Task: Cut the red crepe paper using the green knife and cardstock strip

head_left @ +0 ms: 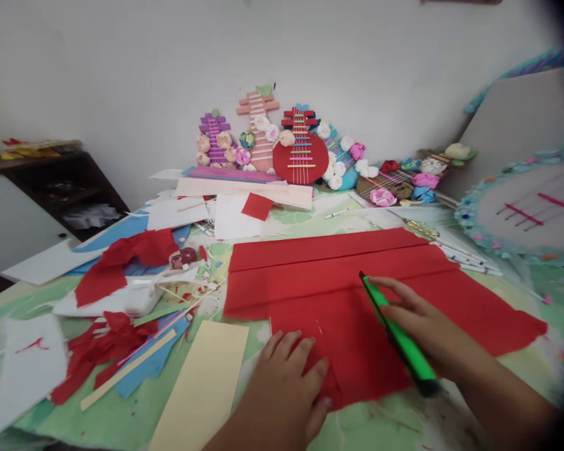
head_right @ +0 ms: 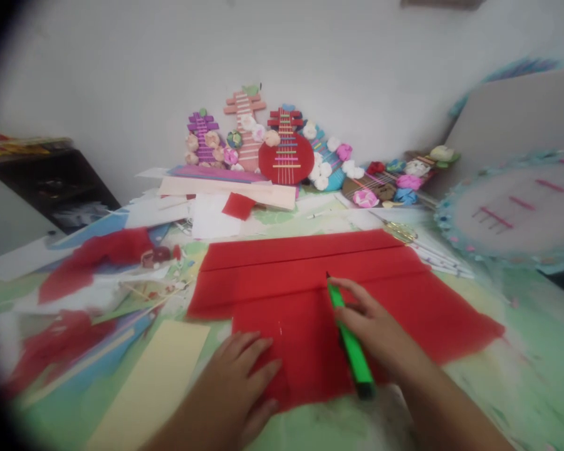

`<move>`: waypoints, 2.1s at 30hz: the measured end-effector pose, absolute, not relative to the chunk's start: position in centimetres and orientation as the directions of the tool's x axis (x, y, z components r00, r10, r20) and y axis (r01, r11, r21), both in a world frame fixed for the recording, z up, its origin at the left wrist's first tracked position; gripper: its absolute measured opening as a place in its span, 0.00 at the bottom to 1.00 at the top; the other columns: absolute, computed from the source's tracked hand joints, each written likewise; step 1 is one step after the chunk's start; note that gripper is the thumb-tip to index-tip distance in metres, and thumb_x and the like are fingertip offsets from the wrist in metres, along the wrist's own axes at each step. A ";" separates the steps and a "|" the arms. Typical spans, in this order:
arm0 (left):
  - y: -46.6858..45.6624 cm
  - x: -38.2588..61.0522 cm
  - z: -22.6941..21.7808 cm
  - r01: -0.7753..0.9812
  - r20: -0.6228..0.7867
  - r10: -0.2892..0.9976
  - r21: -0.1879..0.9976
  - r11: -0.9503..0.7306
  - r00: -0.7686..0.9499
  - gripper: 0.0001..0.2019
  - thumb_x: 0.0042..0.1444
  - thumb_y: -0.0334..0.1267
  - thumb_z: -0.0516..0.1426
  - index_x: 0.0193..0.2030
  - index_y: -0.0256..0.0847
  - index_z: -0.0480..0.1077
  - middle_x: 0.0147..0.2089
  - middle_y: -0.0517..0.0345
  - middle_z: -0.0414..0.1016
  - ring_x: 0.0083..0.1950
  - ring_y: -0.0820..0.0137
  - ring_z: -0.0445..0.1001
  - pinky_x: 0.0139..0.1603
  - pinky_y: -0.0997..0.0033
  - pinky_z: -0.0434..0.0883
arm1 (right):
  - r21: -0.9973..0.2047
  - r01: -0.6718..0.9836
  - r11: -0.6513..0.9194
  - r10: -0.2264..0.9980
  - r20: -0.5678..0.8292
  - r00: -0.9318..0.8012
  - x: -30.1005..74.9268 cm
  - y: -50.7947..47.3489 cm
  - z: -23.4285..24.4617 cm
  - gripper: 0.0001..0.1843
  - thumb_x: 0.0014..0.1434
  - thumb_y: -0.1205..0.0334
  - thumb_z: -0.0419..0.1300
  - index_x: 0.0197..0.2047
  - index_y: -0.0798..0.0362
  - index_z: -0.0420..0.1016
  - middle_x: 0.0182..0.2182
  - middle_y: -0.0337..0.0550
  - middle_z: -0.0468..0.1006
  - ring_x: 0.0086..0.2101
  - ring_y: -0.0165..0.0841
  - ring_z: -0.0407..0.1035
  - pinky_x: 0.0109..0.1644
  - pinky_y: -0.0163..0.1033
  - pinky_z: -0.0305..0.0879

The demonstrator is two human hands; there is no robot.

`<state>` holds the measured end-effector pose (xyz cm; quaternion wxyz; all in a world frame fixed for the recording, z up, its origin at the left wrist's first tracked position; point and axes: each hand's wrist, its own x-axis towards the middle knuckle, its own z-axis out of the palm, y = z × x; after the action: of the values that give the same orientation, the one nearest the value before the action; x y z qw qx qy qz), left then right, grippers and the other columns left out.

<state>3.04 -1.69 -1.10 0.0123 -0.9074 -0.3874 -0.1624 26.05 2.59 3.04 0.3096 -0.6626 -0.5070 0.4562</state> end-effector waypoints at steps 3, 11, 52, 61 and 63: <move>-1.8 3.1 -0.8 0.718 0.250 0.725 0.137 -0.683 0.642 0.17 0.51 0.47 0.55 0.46 0.44 0.68 0.48 0.50 0.70 0.49 0.56 0.65 0.48 0.50 0.64 | -0.902 -0.195 -0.385 0.922 -0.387 -0.031 26.6 1.8 4.7 0.24 0.49 0.52 0.52 0.51 0.45 0.64 0.27 0.42 0.77 0.24 0.32 0.71 0.24 0.35 0.64; -2.1 3.2 -0.6 0.728 0.165 0.750 0.179 -0.662 0.641 0.19 0.52 0.48 0.54 0.50 0.46 0.66 0.51 0.47 0.67 0.52 0.52 0.63 0.50 0.46 0.62 | -0.727 -0.570 -0.384 0.922 -0.262 -0.286 24.5 -0.8 5.0 0.38 0.38 0.26 0.45 0.38 0.47 0.73 0.43 0.49 0.75 0.43 0.43 0.69 0.36 0.47 0.66; -1.9 2.7 -0.8 0.704 0.209 0.718 0.147 -0.694 0.664 0.20 0.51 0.49 0.54 0.47 0.39 0.67 0.51 0.48 0.68 0.52 0.54 0.64 0.50 0.51 0.62 | -0.914 -0.360 -0.186 0.978 -0.139 -0.154 24.0 -2.0 0.8 0.14 0.43 0.54 0.64 0.34 0.44 0.67 0.14 0.33 0.64 0.14 0.24 0.54 0.15 0.28 0.48; -1.9 2.6 -1.3 0.695 0.241 0.707 0.148 -0.704 0.664 0.21 0.51 0.50 0.53 0.49 0.40 0.67 0.51 0.48 0.68 0.51 0.54 0.64 0.50 0.51 0.62 | -0.978 0.021 0.209 0.975 0.210 0.075 24.2 -3.3 1.3 0.15 0.37 0.52 0.66 0.29 0.46 0.70 0.24 0.40 0.69 0.22 0.33 0.63 0.22 0.36 0.58; -1.8 2.5 -1.5 0.689 0.258 0.698 0.142 -0.711 0.667 0.22 0.51 0.50 0.53 0.49 0.40 0.66 0.51 0.48 0.68 0.50 0.55 0.65 0.50 0.51 0.62 | -0.966 0.029 0.255 0.967 0.256 0.016 23.9 -3.3 1.5 0.17 0.38 0.46 0.63 0.28 0.48 0.70 0.21 0.40 0.67 0.21 0.33 0.60 0.21 0.36 0.57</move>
<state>2.54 -1.81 -1.51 -0.0161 -0.9130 -0.3799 -0.1481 23.91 -3.33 1.54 0.5585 -0.4428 -0.5620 0.4198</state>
